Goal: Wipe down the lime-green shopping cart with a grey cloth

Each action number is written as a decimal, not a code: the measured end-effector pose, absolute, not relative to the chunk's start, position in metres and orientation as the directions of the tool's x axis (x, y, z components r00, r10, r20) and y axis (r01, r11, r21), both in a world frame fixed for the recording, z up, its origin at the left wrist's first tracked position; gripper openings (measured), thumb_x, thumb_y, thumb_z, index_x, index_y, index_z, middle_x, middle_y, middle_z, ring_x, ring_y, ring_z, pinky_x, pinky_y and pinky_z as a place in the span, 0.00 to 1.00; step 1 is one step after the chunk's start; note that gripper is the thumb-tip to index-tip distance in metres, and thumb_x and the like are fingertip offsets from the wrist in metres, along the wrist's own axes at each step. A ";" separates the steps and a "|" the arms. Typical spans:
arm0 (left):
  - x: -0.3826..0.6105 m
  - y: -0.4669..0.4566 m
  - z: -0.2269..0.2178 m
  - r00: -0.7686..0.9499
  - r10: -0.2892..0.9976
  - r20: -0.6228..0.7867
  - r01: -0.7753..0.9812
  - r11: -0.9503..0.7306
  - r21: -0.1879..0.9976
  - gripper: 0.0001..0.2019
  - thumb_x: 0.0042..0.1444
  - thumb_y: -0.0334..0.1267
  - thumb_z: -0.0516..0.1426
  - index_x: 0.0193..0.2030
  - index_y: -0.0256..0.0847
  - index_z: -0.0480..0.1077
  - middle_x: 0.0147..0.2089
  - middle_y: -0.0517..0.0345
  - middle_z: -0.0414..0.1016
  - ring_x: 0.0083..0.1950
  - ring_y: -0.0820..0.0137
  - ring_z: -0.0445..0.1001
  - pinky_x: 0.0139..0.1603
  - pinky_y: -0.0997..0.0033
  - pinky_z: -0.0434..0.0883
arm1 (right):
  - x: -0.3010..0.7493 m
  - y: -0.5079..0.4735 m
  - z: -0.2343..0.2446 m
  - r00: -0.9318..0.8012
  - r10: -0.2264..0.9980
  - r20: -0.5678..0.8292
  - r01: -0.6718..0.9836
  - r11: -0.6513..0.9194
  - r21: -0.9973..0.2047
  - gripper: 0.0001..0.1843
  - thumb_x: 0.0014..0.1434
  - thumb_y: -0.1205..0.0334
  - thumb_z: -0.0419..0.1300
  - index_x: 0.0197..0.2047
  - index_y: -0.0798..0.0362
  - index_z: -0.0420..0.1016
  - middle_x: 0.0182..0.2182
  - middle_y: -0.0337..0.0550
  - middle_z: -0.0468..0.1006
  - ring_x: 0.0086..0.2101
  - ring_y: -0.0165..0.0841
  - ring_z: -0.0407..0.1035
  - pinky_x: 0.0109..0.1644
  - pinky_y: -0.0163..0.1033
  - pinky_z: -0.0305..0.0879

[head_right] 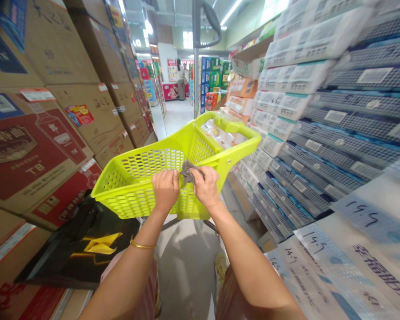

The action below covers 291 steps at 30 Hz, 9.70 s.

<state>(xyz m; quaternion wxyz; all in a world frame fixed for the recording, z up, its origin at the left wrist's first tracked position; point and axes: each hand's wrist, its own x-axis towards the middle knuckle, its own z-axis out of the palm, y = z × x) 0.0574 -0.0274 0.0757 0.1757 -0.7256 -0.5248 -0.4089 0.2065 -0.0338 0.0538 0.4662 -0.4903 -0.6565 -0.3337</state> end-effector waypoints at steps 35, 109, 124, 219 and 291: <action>0.034 -0.027 0.076 0.067 0.509 0.858 0.835 -0.499 0.231 0.17 0.62 0.38 0.46 0.22 0.41 0.61 0.23 0.58 0.67 0.29 0.70 0.63 0.35 0.65 0.52 | 0.191 -0.036 0.050 -0.101 0.191 0.976 0.962 0.269 0.047 0.13 0.59 0.67 0.50 0.40 0.46 0.75 0.39 0.44 0.66 0.43 0.33 0.56 0.47 0.38 0.52; 0.053 -0.036 0.072 0.123 0.558 0.821 0.847 -0.491 0.207 0.14 0.64 0.39 0.44 0.34 0.40 0.69 0.30 0.54 0.72 0.35 0.67 0.67 0.39 0.64 0.55 | 0.192 -0.043 0.082 0.087 0.298 0.951 0.954 0.249 -0.165 0.18 0.54 0.66 0.50 0.48 0.55 0.69 0.42 0.51 0.68 0.46 0.40 0.56 0.51 0.47 0.53; 0.042 -0.028 0.072 0.249 0.558 0.791 0.823 -0.553 0.131 0.12 0.63 0.36 0.44 0.40 0.40 0.69 0.33 0.53 0.73 0.37 0.66 0.68 0.40 0.65 0.57 | 0.198 -0.041 0.080 -0.126 0.423 0.897 0.969 0.246 0.020 0.16 0.57 0.69 0.51 0.47 0.51 0.70 0.42 0.47 0.71 0.46 0.37 0.58 0.50 0.43 0.51; 0.007 -0.023 0.070 0.172 0.683 0.710 0.894 -0.412 0.179 0.18 0.64 0.40 0.41 0.30 0.41 0.67 0.31 0.53 0.71 0.37 0.65 0.67 0.41 0.63 0.56 | 0.167 -0.041 0.085 -0.074 0.634 0.770 0.956 0.264 -0.126 0.20 0.55 0.71 0.47 0.50 0.53 0.66 0.46 0.49 0.67 0.46 0.39 0.55 0.49 0.44 0.51; -0.013 -0.022 0.066 0.095 0.750 0.654 0.924 -0.311 0.223 0.17 0.62 0.39 0.44 0.27 0.41 0.67 0.30 0.53 0.73 0.36 0.65 0.69 0.38 0.64 0.56 | 0.121 -0.039 0.082 -0.112 0.785 0.610 0.948 0.267 -0.170 0.18 0.57 0.69 0.48 0.49 0.53 0.67 0.43 0.50 0.69 0.43 0.40 0.56 0.45 0.43 0.51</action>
